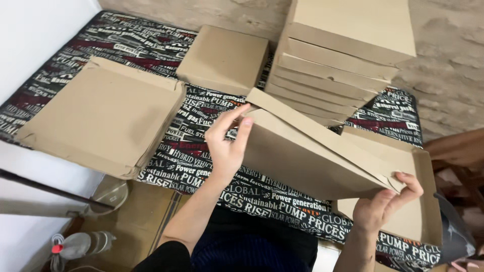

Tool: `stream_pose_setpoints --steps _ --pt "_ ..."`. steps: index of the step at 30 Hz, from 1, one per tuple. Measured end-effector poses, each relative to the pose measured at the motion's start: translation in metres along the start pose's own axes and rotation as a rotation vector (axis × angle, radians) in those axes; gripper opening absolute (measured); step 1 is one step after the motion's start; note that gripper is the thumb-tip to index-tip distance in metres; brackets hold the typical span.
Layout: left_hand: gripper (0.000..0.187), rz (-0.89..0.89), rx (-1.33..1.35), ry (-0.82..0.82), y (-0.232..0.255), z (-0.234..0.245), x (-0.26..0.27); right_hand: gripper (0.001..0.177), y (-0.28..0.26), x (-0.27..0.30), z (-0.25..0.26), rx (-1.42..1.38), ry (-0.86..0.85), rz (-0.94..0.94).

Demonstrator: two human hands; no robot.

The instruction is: The person assembles cardboard pizza-style boxes by folding the pre-scored flaps and tucking them into place to form the sides and lid, repeating the process for multiple boxes.

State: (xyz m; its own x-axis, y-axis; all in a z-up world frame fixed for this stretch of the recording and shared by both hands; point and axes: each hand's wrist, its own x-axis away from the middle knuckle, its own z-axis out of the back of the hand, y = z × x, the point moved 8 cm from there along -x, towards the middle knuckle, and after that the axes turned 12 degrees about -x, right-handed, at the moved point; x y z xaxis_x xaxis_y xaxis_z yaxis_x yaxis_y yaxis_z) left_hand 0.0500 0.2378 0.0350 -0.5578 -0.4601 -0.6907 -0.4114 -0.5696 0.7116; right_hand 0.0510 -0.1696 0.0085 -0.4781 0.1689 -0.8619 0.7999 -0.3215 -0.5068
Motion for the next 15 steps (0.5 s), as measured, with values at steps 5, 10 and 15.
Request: stream_pose_setpoints --steps 5,10,15 --pt "0.031 0.051 -0.063 -0.014 0.006 0.006 -0.002 0.055 -0.009 -0.007 -0.011 0.012 0.038 -0.005" --pt "0.039 0.095 -0.053 -0.064 -0.002 -0.002 -0.001 0.057 -0.005 -0.006 -0.01 0.011 0.058 0.012" --pt "0.035 -0.163 -0.256 0.091 0.003 -0.006 0.006 0.063 -0.003 -0.008 -0.008 0.063 0.058 0.017"
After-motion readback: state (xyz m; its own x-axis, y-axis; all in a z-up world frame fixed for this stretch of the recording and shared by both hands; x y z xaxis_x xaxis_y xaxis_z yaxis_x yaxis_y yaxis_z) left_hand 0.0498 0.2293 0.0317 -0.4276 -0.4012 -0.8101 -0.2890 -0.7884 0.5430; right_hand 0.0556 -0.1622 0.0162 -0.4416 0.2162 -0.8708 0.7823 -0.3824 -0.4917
